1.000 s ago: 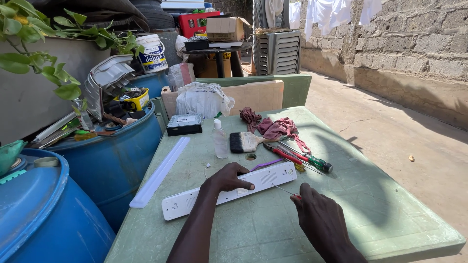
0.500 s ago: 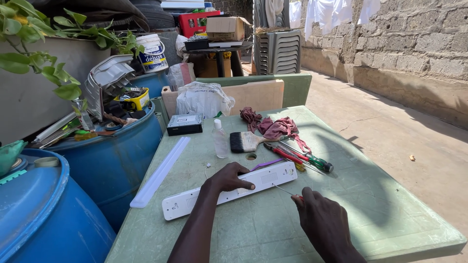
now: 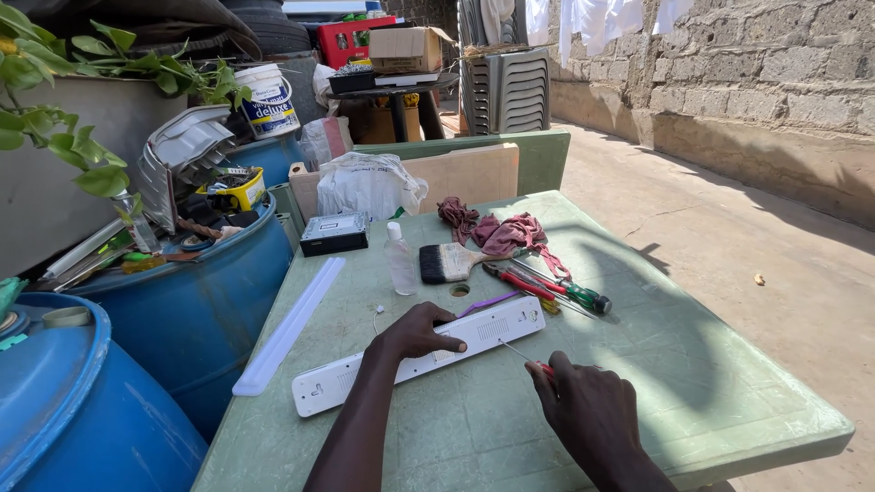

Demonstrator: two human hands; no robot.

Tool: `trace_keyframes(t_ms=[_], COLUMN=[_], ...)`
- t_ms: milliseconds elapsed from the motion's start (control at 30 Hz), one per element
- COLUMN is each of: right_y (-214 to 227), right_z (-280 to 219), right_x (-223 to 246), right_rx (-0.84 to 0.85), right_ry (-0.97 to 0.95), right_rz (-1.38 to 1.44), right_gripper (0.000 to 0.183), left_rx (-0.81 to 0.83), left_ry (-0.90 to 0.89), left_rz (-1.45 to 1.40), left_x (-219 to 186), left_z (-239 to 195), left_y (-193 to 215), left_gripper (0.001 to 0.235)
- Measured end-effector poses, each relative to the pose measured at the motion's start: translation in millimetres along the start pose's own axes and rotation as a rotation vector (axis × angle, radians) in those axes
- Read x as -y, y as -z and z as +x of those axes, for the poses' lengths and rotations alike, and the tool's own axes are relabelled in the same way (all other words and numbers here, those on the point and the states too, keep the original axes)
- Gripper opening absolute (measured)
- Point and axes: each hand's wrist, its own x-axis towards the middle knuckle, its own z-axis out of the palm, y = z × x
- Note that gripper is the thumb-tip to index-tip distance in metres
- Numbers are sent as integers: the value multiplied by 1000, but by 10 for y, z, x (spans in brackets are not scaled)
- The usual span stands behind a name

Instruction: Disassembling and reassembling a white plastic LED light fixture using a manual screwdriver.

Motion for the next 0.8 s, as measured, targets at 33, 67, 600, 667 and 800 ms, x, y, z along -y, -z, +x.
trace_keyframes(t_ms=[33, 67, 600, 667, 800], right_y=[74, 149, 341, 216, 8], right_z=[-2, 6, 126, 129, 93], right_x=[20, 47, -21, -89, -138], right_rx=[0, 23, 63, -45, -124], right_ry=[-4, -8, -40, 62, 94], right_rz=[-1, 21, 112, 217, 143], right_gripper=[47, 45, 39, 25, 33], left_rx=[3, 6, 2, 3, -2], left_ry=[-2, 3, 6, 9, 14], left_rz=[1, -3, 17, 9, 11], left_x=[-11, -23, -21, -33, -19], left_z=[-8, -16, -43, -29, -23], left_y=[-13, -9, -4, 10, -8], left_gripper=[33, 29, 32, 31, 32])
